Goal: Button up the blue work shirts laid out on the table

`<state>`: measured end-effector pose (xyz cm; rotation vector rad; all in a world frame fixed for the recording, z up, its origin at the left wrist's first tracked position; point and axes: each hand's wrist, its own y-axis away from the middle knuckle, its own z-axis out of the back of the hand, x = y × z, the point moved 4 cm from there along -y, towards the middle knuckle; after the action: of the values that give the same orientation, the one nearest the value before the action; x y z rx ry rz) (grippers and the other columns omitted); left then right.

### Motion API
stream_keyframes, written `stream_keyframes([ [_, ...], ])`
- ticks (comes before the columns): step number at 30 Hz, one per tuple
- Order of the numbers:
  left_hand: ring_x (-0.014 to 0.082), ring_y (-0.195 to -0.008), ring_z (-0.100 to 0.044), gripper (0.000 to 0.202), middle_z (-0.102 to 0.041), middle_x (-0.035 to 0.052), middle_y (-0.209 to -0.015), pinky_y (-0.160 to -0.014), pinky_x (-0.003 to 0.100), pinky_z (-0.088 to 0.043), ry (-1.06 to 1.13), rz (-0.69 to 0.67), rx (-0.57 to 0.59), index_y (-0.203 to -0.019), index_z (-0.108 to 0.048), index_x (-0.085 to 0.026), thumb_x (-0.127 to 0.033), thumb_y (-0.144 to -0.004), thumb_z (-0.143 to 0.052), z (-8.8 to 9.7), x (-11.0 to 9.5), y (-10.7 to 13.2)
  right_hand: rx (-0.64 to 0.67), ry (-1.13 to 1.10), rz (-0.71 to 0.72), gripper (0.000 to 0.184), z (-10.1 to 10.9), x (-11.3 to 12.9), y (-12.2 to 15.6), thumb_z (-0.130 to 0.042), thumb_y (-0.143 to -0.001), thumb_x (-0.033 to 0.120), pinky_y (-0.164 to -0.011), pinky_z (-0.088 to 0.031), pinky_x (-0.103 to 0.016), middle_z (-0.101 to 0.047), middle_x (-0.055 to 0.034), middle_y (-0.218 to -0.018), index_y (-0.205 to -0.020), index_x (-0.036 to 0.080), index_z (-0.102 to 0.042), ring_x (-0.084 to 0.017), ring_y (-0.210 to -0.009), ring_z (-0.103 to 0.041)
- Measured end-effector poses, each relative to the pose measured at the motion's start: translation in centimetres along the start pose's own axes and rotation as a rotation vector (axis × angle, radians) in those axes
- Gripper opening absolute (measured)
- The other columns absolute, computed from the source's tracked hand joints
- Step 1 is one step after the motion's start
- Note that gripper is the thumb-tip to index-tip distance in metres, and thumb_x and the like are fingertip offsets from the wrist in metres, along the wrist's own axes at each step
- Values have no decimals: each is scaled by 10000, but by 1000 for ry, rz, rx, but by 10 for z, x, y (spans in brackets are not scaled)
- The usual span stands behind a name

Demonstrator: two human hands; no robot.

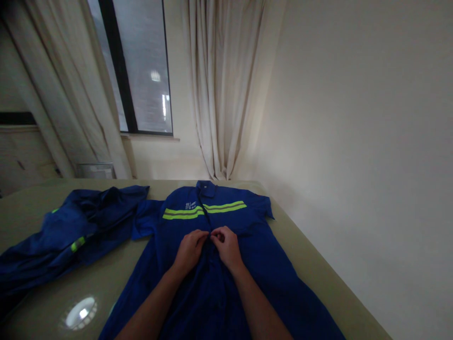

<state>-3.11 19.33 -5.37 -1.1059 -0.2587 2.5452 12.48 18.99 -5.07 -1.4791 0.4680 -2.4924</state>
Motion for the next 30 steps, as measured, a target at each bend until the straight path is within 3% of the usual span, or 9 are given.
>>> stream_keyframes([
  [7, 200, -962, -717, 252, -785, 36, -1036, -844, 294, -490, 41, 73, -33, -1073, -726, -224, -184, -951, -509, 2, 1, 1, 28, 50, 39, 108, -1, 8, 1, -657, -806, 187, -622, -404, -253, -548, 27, -688, -876, 202, -738, -145, -646, -533],
  [12, 179, -830, -711, 197, -779, 17, -913, -722, 265, -472, 131, 104, -48, -933, -723, -226, -324, -941, -553, 7, -4, 1, 26, 109, 46, 107, -3, 10, 2, -634, -825, 174, -605, -386, -251, -554, 22, -698, -853, 205, -732, -138, -627, -523],
  [15, 168, -783, -698, 161, -764, 1, -840, -692, 257, -464, 186, 136, -64, -860, -706, -222, -307, -910, -579, 7, -2, -1, 11, 116, 38, 83, -2, 11, 2, -649, -820, 188, -609, -389, -254, -558, 21, -701, -832, 207, -729, -140, -630, -521],
  [25, 166, -822, -692, 82, -748, -2, -888, -727, 257, -472, 185, 130, -66, -918, -652, -230, -247, -913, -571, 6, -3, -1, -2, -107, -136, 101, -1, -5, -4, -679, -757, 284, -593, -400, -258, -602, 13, -667, -789, 196, -717, -157, -629, -524],
  [30, 172, -960, -688, 189, -744, -14, -1002, -814, 254, -466, 14, 31, -33, -1038, -633, -275, -153, -899, -596, 5, -14, 4, 51, -191, -191, 200, -6, -16, -9, -664, -777, 374, -569, -392, -248, -622, 13, -623, -740, 182, -704, -146, -593, -532],
])
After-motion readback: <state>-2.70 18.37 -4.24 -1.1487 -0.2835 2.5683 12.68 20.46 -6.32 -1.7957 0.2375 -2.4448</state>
